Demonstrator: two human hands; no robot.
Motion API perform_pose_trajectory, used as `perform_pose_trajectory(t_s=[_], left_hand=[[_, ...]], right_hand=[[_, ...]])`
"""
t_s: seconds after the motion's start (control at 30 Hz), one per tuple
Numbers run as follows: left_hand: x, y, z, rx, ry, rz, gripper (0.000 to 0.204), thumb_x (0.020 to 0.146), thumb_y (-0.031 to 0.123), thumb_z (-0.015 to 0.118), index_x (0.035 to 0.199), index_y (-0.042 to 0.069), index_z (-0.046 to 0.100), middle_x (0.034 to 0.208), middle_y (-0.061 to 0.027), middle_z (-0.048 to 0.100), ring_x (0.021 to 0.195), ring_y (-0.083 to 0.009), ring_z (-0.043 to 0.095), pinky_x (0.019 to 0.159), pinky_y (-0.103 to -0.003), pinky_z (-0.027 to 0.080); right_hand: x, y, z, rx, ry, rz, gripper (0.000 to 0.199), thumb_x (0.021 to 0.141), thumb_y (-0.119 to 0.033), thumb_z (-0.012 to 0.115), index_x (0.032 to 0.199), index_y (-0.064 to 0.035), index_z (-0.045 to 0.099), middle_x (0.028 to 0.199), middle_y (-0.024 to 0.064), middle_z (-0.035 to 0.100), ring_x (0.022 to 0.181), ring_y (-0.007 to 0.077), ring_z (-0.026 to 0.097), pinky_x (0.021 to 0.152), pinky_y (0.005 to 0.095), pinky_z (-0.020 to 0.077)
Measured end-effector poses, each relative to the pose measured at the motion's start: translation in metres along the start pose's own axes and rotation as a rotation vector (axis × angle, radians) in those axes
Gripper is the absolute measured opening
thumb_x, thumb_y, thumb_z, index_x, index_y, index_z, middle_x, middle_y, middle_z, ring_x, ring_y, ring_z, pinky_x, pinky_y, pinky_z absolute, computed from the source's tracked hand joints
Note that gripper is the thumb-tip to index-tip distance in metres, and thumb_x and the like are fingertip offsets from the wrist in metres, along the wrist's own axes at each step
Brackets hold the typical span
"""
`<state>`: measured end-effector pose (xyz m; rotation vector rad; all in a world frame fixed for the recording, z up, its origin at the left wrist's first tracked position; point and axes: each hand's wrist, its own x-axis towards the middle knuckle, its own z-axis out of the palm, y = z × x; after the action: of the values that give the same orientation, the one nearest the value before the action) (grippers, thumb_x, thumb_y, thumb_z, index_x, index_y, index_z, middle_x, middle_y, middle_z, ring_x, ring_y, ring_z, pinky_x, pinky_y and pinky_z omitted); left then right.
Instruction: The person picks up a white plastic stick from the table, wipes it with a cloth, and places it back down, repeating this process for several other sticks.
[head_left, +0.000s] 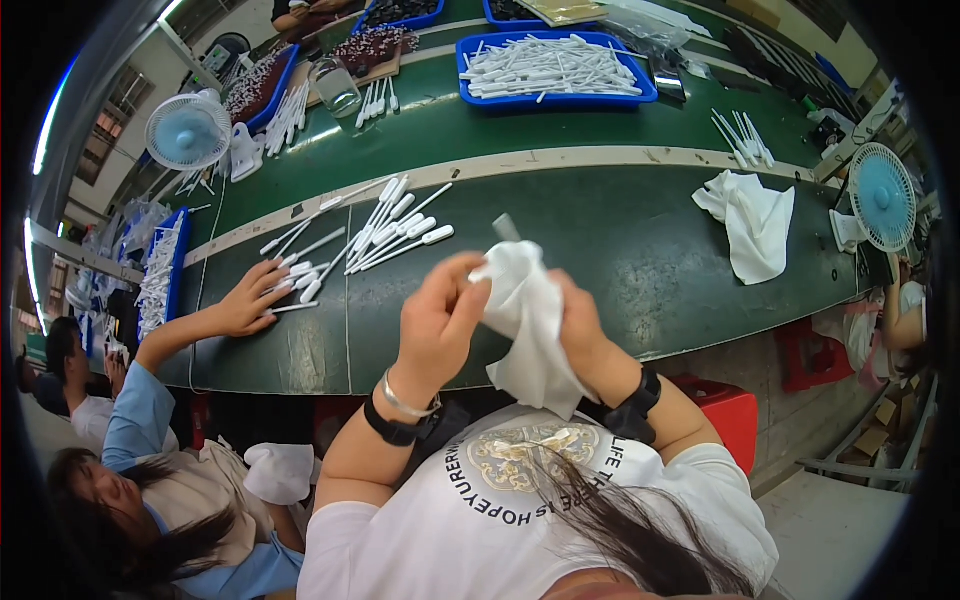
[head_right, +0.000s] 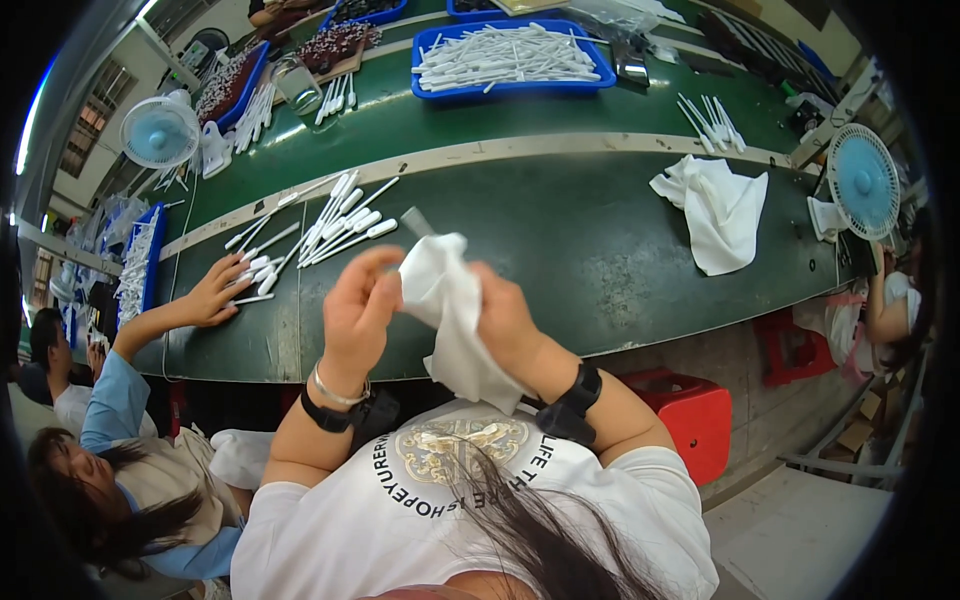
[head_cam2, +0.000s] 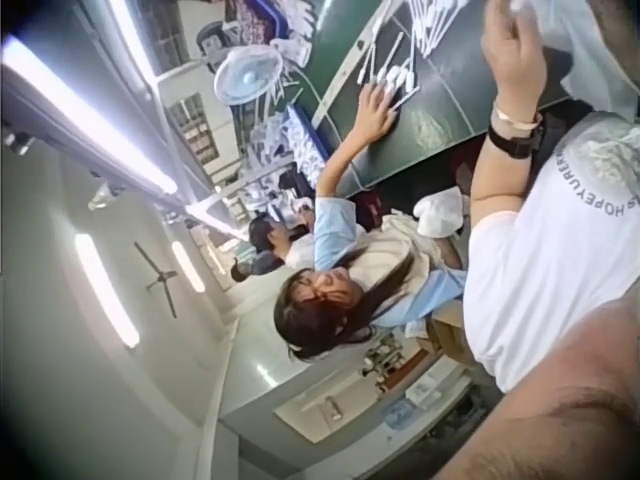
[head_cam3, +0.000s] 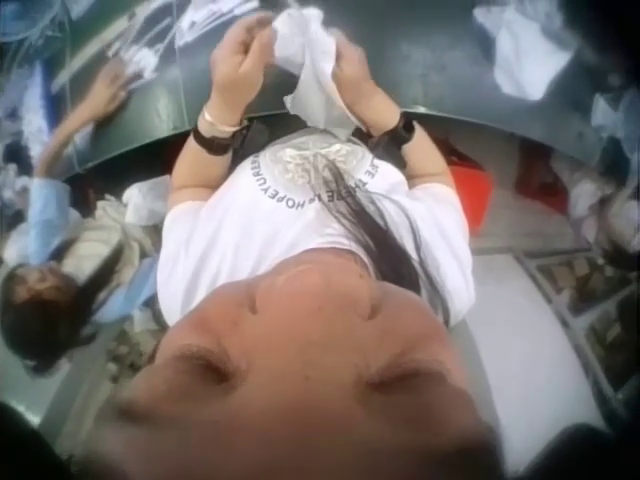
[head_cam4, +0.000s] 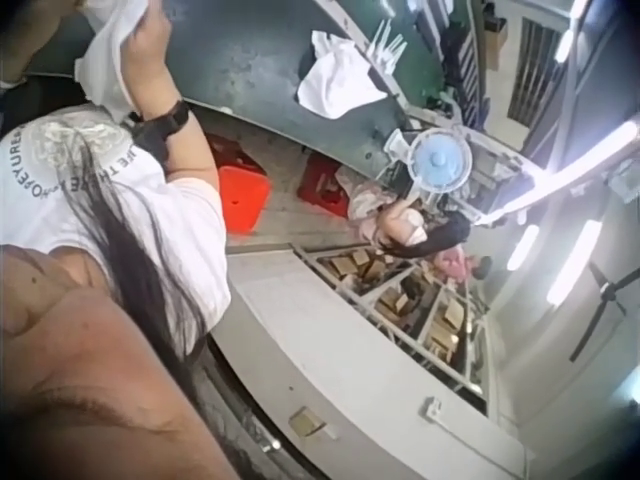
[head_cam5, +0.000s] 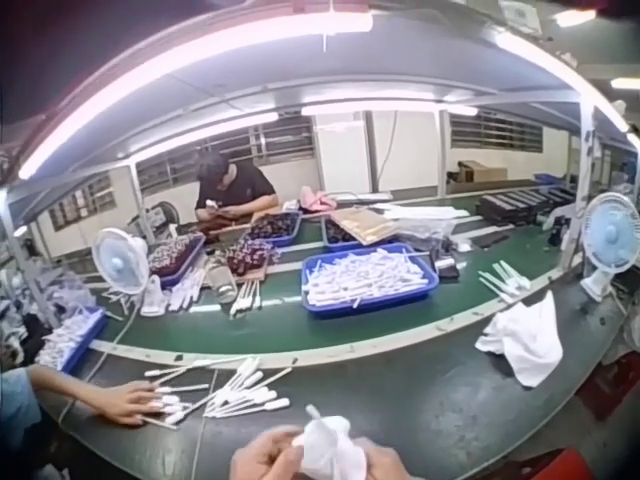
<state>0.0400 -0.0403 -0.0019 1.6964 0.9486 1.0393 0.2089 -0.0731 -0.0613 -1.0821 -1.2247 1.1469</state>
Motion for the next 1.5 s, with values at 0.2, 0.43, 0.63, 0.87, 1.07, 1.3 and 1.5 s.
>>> perform_pose_trajectory(t_s=[0.2,0.43,0.63,0.87,1.07,1.3,1.5], left_hand=[[0.017,-0.013,-0.007,-0.526,0.041,-0.128,0.018,0.091,0.018,0.049,0.087,0.003,0.058,0.061,0.0028,0.050,0.055,-0.0035,0.044,0.048,-0.017,0.034],[0.021,-0.014,-0.006,-0.522,0.085,-0.133,0.017,0.091,0.018,0.049,0.082,0.004,0.054,0.060,0.0030,0.047,0.051,-0.0029,0.040,0.046,-0.016,0.031],[0.004,-0.021,0.017,-0.174,0.089,0.059,0.021,0.092,0.021,0.047,0.082,0.004,0.054,0.058,0.0010,0.048,0.046,-0.0039,0.039,0.042,-0.017,0.031],[0.011,-0.021,-0.003,-0.531,0.140,-0.213,0.021,0.091,0.021,0.049,0.080,0.004,0.055,0.056,0.0004,0.048,0.047,-0.0040,0.041,0.043,-0.017,0.033],[0.018,-0.024,-0.020,-0.708,0.260,-0.181,0.024,0.092,0.021,0.047,0.078,0.002,0.053,0.054,-0.0004,0.047,0.042,-0.0063,0.039,0.038,-0.018,0.030],[0.020,-0.033,-0.010,-0.701,0.255,-0.171,0.020,0.091,0.019,0.050,0.081,0.003,0.053,0.056,-0.0005,0.049,0.043,-0.0057,0.041,0.039,-0.018,0.034],[0.005,-0.030,0.011,-0.509,0.145,-0.199,0.015,0.090,0.016,0.051,0.085,0.002,0.052,0.062,-0.0018,0.053,0.048,-0.0056,0.046,0.042,-0.018,0.037]], right_hand=[[-0.003,-0.012,0.009,-0.123,-0.123,0.000,0.012,0.087,-0.012,0.050,0.094,-0.0031,0.055,0.086,0.0017,0.057,0.072,0.0104,0.056,0.061,0.0275,0.0471],[0.000,-0.008,-0.003,0.738,-0.056,0.392,0.017,0.089,-0.013,0.047,0.100,-0.0034,0.053,0.090,0.0030,0.057,0.076,0.0107,0.054,0.068,0.0231,0.0448],[-0.001,-0.002,0.011,0.117,-0.112,0.082,0.015,0.088,-0.012,0.049,0.099,-0.0034,0.054,0.083,-0.0004,0.055,0.070,0.0068,0.050,0.062,0.0214,0.0427],[-0.006,-0.006,0.004,-0.004,-0.103,0.046,0.013,0.088,-0.011,0.049,0.096,-0.0028,0.054,0.081,-0.0008,0.055,0.069,0.0066,0.050,0.061,0.0214,0.0426],[-0.005,-0.006,-0.004,0.492,0.110,0.298,0.015,0.088,-0.012,0.049,0.099,-0.0033,0.054,0.085,0.0005,0.056,0.077,0.0082,0.053,0.065,0.0221,0.0444],[0.006,-0.014,0.014,0.290,0.071,0.141,0.015,0.088,-0.010,0.049,0.100,-0.0030,0.054,0.084,0.0016,0.057,0.073,0.0099,0.054,0.064,0.0230,0.0454],[0.005,-0.015,0.019,-0.254,-0.017,-0.071,0.014,0.086,-0.008,0.051,0.099,-0.0026,0.055,0.082,0.0007,0.058,0.072,0.0093,0.054,0.064,0.0225,0.0450]])
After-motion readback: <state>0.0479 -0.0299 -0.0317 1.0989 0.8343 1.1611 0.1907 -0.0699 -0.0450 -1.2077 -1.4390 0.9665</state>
